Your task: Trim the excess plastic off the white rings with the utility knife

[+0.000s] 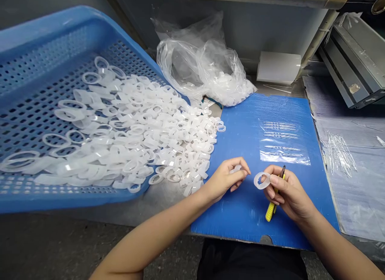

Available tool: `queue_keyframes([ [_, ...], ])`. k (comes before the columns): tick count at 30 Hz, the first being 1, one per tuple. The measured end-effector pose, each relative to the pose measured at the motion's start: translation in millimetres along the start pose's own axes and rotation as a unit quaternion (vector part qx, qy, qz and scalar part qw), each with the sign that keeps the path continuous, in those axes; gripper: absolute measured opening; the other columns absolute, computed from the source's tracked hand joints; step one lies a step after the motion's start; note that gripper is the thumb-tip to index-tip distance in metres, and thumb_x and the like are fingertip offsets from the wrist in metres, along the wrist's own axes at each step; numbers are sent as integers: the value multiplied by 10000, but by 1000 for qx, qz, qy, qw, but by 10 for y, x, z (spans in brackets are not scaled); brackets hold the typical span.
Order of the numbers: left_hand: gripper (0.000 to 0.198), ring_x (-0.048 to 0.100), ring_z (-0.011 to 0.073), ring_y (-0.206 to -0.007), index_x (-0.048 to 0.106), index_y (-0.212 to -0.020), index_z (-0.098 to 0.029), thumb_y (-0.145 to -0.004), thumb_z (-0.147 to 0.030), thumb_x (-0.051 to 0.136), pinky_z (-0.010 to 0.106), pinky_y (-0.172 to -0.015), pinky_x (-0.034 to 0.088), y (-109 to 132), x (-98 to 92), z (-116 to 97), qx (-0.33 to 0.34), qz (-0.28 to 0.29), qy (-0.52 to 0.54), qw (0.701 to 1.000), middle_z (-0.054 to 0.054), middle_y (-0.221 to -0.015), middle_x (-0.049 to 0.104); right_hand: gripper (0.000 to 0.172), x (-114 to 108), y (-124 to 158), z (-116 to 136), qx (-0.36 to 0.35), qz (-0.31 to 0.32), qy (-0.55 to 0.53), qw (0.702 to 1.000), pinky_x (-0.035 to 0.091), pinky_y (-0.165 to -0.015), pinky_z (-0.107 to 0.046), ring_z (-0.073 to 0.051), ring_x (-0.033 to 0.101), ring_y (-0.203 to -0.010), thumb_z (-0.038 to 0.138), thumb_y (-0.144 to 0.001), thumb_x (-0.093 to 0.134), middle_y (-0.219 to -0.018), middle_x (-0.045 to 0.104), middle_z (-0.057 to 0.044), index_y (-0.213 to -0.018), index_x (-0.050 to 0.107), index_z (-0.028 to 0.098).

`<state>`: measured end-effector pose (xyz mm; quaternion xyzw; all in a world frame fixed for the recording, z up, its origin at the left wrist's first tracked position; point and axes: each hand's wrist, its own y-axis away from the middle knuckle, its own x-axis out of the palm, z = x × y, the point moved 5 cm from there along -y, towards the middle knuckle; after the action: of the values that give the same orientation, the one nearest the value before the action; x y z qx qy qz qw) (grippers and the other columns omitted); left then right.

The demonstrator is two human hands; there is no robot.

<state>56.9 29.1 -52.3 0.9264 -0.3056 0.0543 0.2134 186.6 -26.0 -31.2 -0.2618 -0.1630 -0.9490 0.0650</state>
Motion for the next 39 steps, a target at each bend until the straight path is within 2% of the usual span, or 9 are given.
queue_keyframes([
  [10,68,392,55,-478,544,-628,-160,-692,-184,540,168,-415,256,39,12,-33,38,-9,-39,998,-50,-574,462,346,-15,11,-13,-18,-28,85,996,218,-376,-195,-50,263,-374,505,-769,682,-479,487,65,-786,584,174],
  [15,84,400,53,-439,557,-725,-163,-738,-236,597,153,-373,275,30,59,29,1,-2,36,999,-57,-559,478,363,-87,55,-6,-22,-68,180,981,268,-357,-193,-66,316,-382,531,-791,656,-495,462,67,-751,552,185],
  [20,459,565,111,-547,566,-958,-159,-743,-553,662,190,-411,437,14,272,207,-87,123,177,973,10,-686,588,256,-32,92,58,-121,-86,432,890,362,-418,-215,-103,450,-426,358,-864,598,-497,509,48,-675,527,201],
  [24,531,546,99,-575,549,-871,-153,-698,-645,652,205,-469,464,-23,306,293,-85,121,172,974,18,-713,563,153,86,111,44,-244,-56,562,789,438,-512,-240,-142,587,-545,274,-926,518,-659,642,-16,-828,607,196],
  [28,406,493,84,-505,484,-761,-172,-762,-566,583,195,-442,404,-82,113,181,-20,55,36,998,-19,-624,499,138,104,123,66,-275,-53,569,773,467,-519,-235,-148,605,-580,263,-952,495,-702,622,-17,-957,619,203],
  [32,226,486,98,-511,575,-810,-162,-846,-382,538,205,-465,391,-153,-266,-149,47,-37,-86,995,-15,-634,514,124,105,141,112,-285,-71,559,776,479,-512,-232,-152,620,-575,268,-947,498,-707,640,-20,-920,602,206],
  [34,126,560,127,-683,630,-865,-167,-866,-244,529,229,-600,444,-199,-469,-364,92,-120,-225,963,34,-833,578,129,123,142,94,-288,-60,558,776,488,-523,-231,-154,635,-578,263,-946,491,-699,654,-19,-906,599,204],
  [36,179,585,192,-907,640,-926,-178,-892,-174,465,290,-773,458,-253,-614,-562,127,-222,-439,861,80,-1013,566,130,142,141,64,-291,-46,561,774,487,-519,-227,-148,634,-563,248,-946,484,-687,655,-15,-903,598,200],
  [39,174,571,273,-1007,626,-943,-159,-889,-159,460,360,-819,434,-429,-717,-621,112,-250,-526,805,128,-1066,537,131,162,143,39,-297,-37,563,770,484,-521,-229,-147,631,-556,231,-942,477,-679,655,-14,-893,594,198],
])
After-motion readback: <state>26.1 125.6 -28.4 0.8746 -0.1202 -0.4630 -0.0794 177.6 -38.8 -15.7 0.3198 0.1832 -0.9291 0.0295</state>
